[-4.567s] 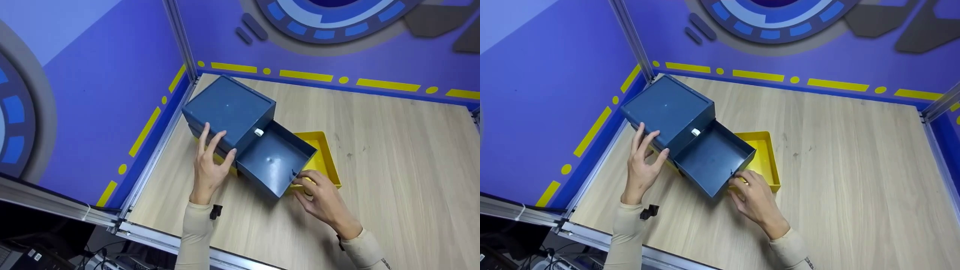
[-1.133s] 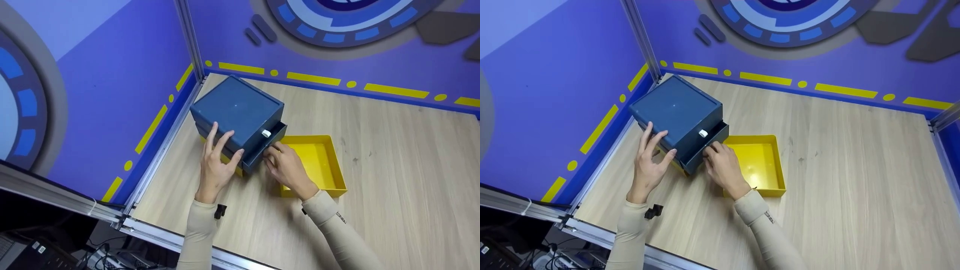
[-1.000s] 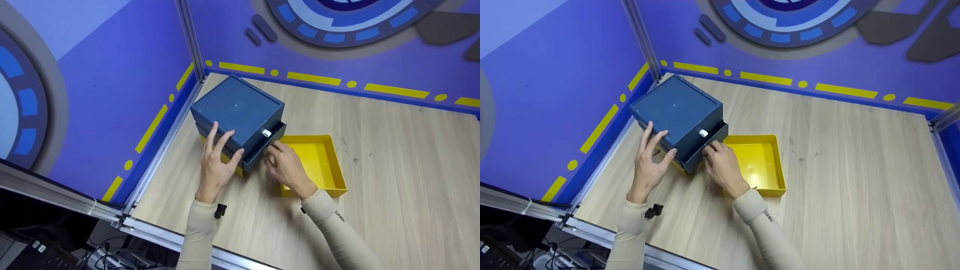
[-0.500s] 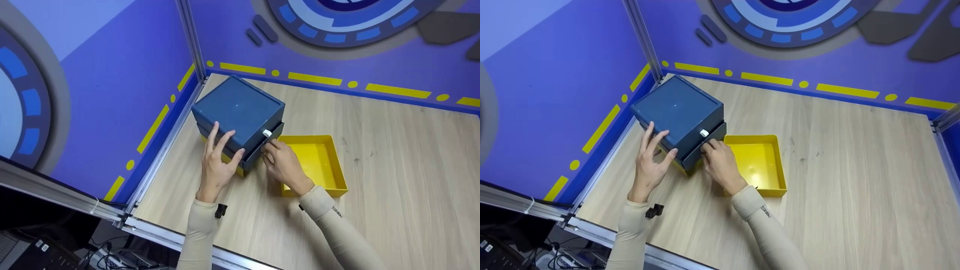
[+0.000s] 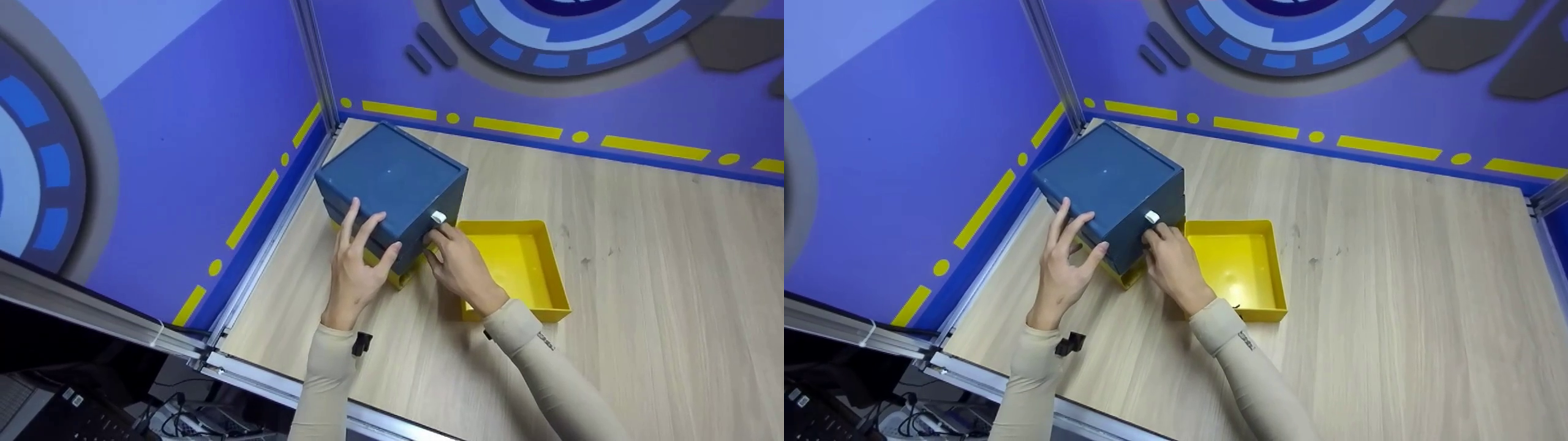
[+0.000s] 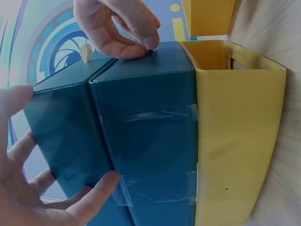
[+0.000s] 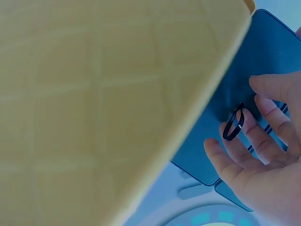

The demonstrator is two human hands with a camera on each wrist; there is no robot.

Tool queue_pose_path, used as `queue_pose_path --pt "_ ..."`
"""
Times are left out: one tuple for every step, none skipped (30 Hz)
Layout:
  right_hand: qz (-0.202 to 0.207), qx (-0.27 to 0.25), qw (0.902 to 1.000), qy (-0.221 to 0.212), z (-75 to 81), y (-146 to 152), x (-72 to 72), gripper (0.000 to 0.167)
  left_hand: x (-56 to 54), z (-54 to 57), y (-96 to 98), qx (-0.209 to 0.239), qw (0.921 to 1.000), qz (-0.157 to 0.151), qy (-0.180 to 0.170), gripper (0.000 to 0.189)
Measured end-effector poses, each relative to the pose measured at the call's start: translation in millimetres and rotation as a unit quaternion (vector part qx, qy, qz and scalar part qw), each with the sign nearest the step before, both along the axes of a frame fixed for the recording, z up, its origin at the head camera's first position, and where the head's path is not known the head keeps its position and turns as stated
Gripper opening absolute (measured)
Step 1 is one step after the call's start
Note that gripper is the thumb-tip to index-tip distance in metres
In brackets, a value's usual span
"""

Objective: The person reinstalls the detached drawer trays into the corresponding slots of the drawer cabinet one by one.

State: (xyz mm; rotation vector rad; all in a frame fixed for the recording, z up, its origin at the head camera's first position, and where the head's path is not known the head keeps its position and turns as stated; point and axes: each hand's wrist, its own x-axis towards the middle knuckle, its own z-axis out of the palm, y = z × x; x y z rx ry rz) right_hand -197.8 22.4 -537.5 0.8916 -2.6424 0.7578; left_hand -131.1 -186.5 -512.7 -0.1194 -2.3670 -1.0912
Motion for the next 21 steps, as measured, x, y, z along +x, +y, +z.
queue_pose_path --pt "-0.001 0.001 1.0000 -0.001 0.0 -0.1 0.0 0.019 -0.1 -0.1 0.1 0.001 1.0000 0.000 0.001 0.050" --pt "-0.001 0.003 1.0000 -0.002 -0.1 -0.2 0.0 0.019 -0.1 -0.2 0.2 0.000 1.0000 0.000 0.002 0.050" --pt "-0.002 0.003 1.0000 -0.001 -0.3 -0.2 0.0 0.019 -0.2 -0.2 0.3 0.000 1.0000 -0.001 0.003 0.050" --pt "-0.002 0.005 1.0000 -0.001 -0.7 0.1 -0.2 0.018 -0.2 -0.4 0.3 0.000 1.0000 -0.001 0.004 0.050" --pt "-0.002 0.006 1.0000 0.000 -0.8 0.2 -0.3 0.019 -0.4 -0.3 0.4 0.000 1.0000 -0.002 0.005 0.050" --pt "-0.002 0.007 1.0000 0.001 -0.9 0.3 -0.5 0.019 -0.6 -0.4 0.4 0.000 1.0000 -0.002 0.005 0.050" --pt "-0.002 0.007 1.0000 0.003 -0.6 0.6 -0.9 0.019 -1.1 -0.2 0.5 0.001 1.0000 -0.004 0.006 0.050" --pt "-0.002 0.008 1.0000 0.005 -0.4 1.0 -1.4 0.020 -1.5 -0.1 0.5 0.001 1.0000 -0.005 0.007 0.050" --pt "-0.002 0.008 1.0000 0.006 -0.1 1.5 -1.8 0.021 -2.1 0.1 0.6 0.001 0.9999 -0.006 0.008 0.050" --pt "-0.001 0.007 1.0000 0.005 0.4 2.1 -1.9 0.021 -2.6 0.0 0.6 0.002 0.9999 -0.007 0.010 0.050" --pt "0.000 0.005 1.0000 0.003 1.2 2.8 -1.6 0.022 -3.0 0.0 0.7 0.002 0.9999 -0.008 0.011 0.050" --pt "0.000 0.002 1.0000 -0.001 1.9 3.7 -0.9 0.023 -3.2 -0.2 0.8 0.002 0.9999 -0.009 0.011 0.050" --pt "-0.001 -0.001 1.0000 -0.006 2.6 4.8 0.2 0.025 -3.2 -0.3 0.8 0.002 0.9999 -0.010 0.012 0.050" --pt "-0.002 -0.005 0.9999 -0.010 3.6 6.2 2.0 0.026 -3.0 -0.6 0.8 0.001 0.9999 -0.010 0.011 0.050" --pt "-0.004 -0.010 0.9998 -0.015 4.9 7.8 4.3 0.026 -2.8 -0.9 0.8 0.001 0.9999 -0.009 0.009 0.050" --pt "-0.006 -0.016 0.9997 -0.017 6.2 9.7 7.2 0.027 -2.2 -1.1 0.7 0.001 0.9999 -0.010 0.008 0.050" --pt "-0.009 -0.020 0.9996 -0.017 7.7 11.8 10.3 0.028 -1.7 -1.2 0.6 0.001 0.9999 -0.009 0.007 0.050" --pt "-0.011 -0.022 0.9996 -0.016 9.6 13.9 13.6 0.029 -1.3 -1.4 0.3 0.002 0.9999 -0.009 0.008 0.050" --pt "-0.013 -0.023 0.9996 -0.013 11.3 16.3 17.0 0.030 -0.9 -1.5 -0.2 0.002 0.9999 -0.007 0.009 0.050" --pt "-0.014 -0.025 0.9996 -0.009 13.5 18.9 20.5 0.030 -0.4 -1.5 -0.7 0.004 0.9999 -0.006 0.009 0.051" --pt "-0.014 -0.025 0.9996 -0.002 15.4 21.5 23.7 0.031 -0.1 -1.5 -1.3 0.005 0.9999 -0.005 0.011 0.051"
